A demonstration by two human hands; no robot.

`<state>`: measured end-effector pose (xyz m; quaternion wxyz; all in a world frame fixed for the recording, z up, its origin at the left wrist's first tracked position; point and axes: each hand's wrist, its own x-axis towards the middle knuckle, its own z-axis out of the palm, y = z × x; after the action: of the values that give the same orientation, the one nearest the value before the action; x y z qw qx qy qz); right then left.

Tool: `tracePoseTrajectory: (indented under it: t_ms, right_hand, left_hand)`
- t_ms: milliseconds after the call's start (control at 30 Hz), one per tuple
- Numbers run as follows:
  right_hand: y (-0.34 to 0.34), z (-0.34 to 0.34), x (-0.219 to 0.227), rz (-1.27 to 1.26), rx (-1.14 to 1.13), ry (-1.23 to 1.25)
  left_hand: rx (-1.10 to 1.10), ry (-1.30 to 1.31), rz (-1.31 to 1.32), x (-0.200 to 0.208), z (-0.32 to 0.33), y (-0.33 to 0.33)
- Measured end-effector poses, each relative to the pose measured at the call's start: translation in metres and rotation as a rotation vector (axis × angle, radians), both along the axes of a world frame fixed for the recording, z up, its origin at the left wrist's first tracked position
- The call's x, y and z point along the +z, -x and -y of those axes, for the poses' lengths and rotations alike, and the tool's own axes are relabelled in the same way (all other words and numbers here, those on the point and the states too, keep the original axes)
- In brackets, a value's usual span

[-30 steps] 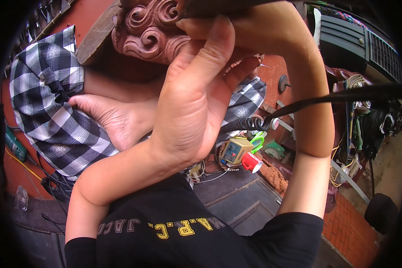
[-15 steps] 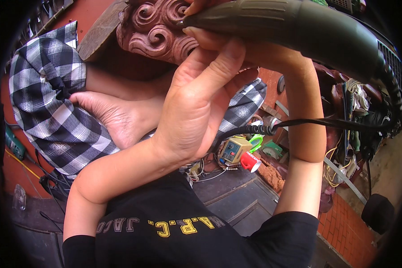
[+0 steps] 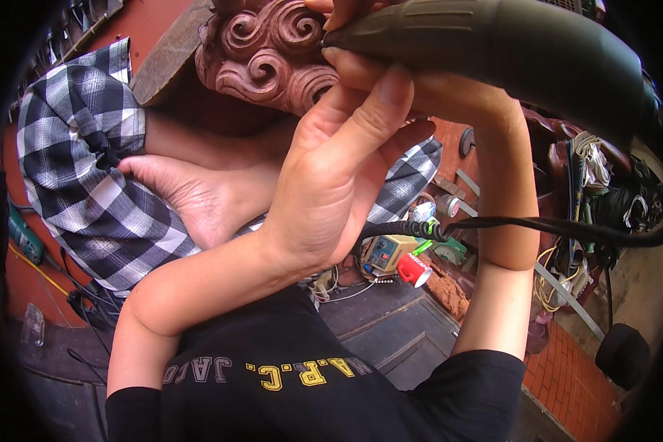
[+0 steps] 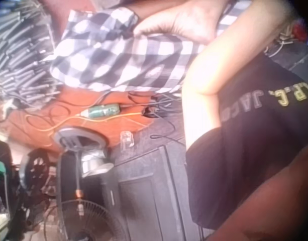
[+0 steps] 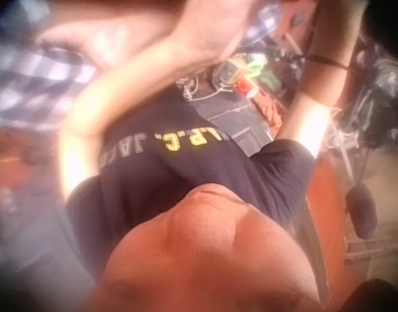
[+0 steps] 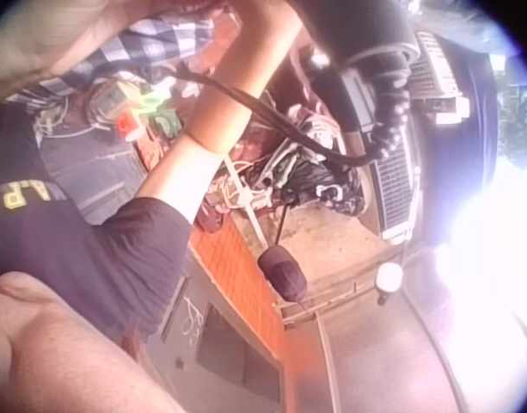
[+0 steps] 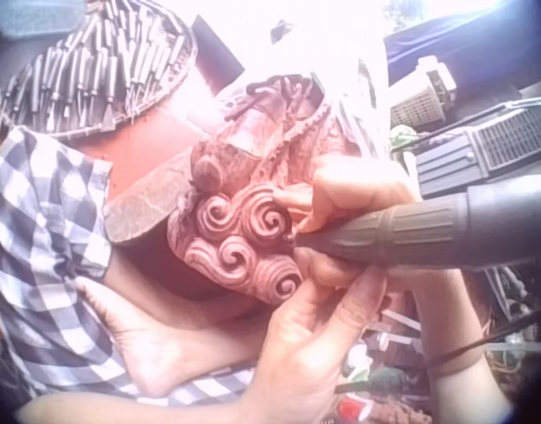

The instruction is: The person uses a rotary carving tool to refine intricate swirl patterns on a large wooden sculpture. They adjust their position and the cloth covering the workpiece, then continue carving details into the wood surface.

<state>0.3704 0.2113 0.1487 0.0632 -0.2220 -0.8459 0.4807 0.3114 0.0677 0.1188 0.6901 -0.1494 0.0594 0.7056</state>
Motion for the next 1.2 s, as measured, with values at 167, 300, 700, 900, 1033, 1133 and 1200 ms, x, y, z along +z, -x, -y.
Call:
tracePoseTrajectory:
  t_ms: [167,300,700,900,1033,1133,1200]
  right_hand:
    - [0.01,0.006,0.01,0.054,0.055,-0.192]
    - [-0.003,0.005,0.002,-0.042,0.016,-0.218]
    - [-0.052,0.105,-0.009,-0.503,-0.678,-0.044]
    - [-0.052,0.142,-0.033,-0.579,-0.867,-0.025]
    - [-0.046,0.146,-0.038,-0.525,-0.902,-0.105]
    - [-0.04,0.151,-0.047,-0.455,-0.884,-0.194]
    - [-0.03,0.153,-0.043,-0.366,-0.877,-0.266]
  left_hand:
    - [-0.058,0.002,0.046,-0.002,0.001,0.005]
    - [-0.021,0.01,-0.033,-0.001,0.003,0.002]
    - [-0.404,-0.386,-1.294,-0.032,0.05,0.051]
    - [-0.246,-0.452,-1.69,-0.048,0.051,0.073]
    - [-0.213,-0.495,-1.675,-0.048,0.05,0.074]
    - [-0.206,-0.499,-1.693,-0.047,0.047,0.072]
    - [-0.154,-0.496,-1.789,-0.048,0.047,0.074]
